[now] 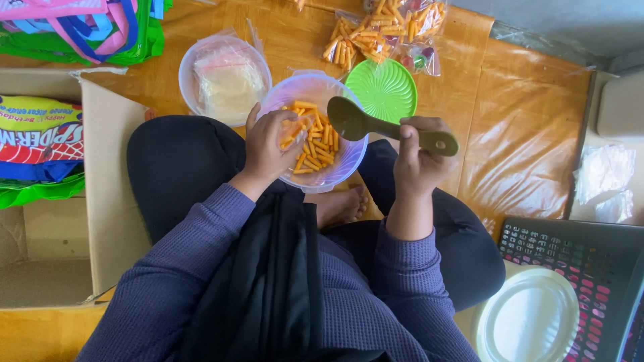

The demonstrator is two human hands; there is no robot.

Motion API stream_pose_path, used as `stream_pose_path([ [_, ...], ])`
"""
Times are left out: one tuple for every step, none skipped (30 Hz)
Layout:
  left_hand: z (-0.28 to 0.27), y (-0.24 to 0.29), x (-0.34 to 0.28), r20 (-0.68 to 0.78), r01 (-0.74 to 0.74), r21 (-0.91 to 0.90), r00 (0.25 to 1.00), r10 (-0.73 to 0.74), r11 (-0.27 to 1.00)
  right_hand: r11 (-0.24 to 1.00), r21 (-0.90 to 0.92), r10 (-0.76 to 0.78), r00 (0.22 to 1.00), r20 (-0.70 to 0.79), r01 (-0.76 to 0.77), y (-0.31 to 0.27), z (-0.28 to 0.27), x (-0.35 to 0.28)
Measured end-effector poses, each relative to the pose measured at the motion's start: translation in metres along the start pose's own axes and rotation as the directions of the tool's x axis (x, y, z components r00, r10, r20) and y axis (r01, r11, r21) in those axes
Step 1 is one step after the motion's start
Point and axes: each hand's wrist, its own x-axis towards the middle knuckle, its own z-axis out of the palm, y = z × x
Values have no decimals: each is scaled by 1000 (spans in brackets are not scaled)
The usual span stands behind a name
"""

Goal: Transferring orange stick-shaped snacks into a clear plastic bowl using a spoon and hands.

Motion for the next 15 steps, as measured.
stream_pose_path([
  [1,-2,-3,4,10,-3,1000,-10,1000,1000,-3,8,1000,7,-8,-2,0,1],
  [2,-5,-6,10,8,2,1000,-8,1000,997,17,73,991,110,-76,-4,1,3],
  [3,-8,-8,17,5,7,1000,-5,1000,989,31,135,968,213,-145,-6,1,4],
  [4,-12,-10,26,11,7,1000,-12,1000,987,29,146,966,214,-155,-13,6,7],
  [5,-16,-11,17,9,0,1000,-9,1000,972,-35,228,892,391,-234,-19,12,9],
  [7,-18,-14,7,9,-8,1000,-9,1000,948,-110,308,776,550,-298,-25,16,11],
  [5,-18,-15,15,19,-8,1000,-19,1000,945,-113,317,770,553,-308,-28,24,9],
  [4,-17,-14,4,17,-6,1000,-17,1000,920,-142,368,677,637,-366,-31,31,8],
  [4,-16,-13,-6,14,-5,1000,-14,1000,891,-176,410,572,710,-419,-34,37,7],
  [3,-16,-13,0,20,-6,1000,-20,1000,887,-179,416,568,710,-426,-34,45,4],
  [3,-15,-12,2,15,8,1000,-15,1000,874,-196,424,499,755,-445,-35,52,2],
  [2,-15,-12,4,9,21,1000,-9,1000,860,-214,428,428,796,-463,-36,59,-1],
  [1,-14,-12,11,14,19,1000,-14,1000,856,-217,433,423,796,-469,-34,68,-6],
  [1,-13,-12,18,13,36,1000,-14,999,865,-202,403,396,825,-459,-31,76,-11],
  [1,-13,-11,26,12,53,1000,-13,999,873,-187,373,368,852,-450,-29,84,-15],
])
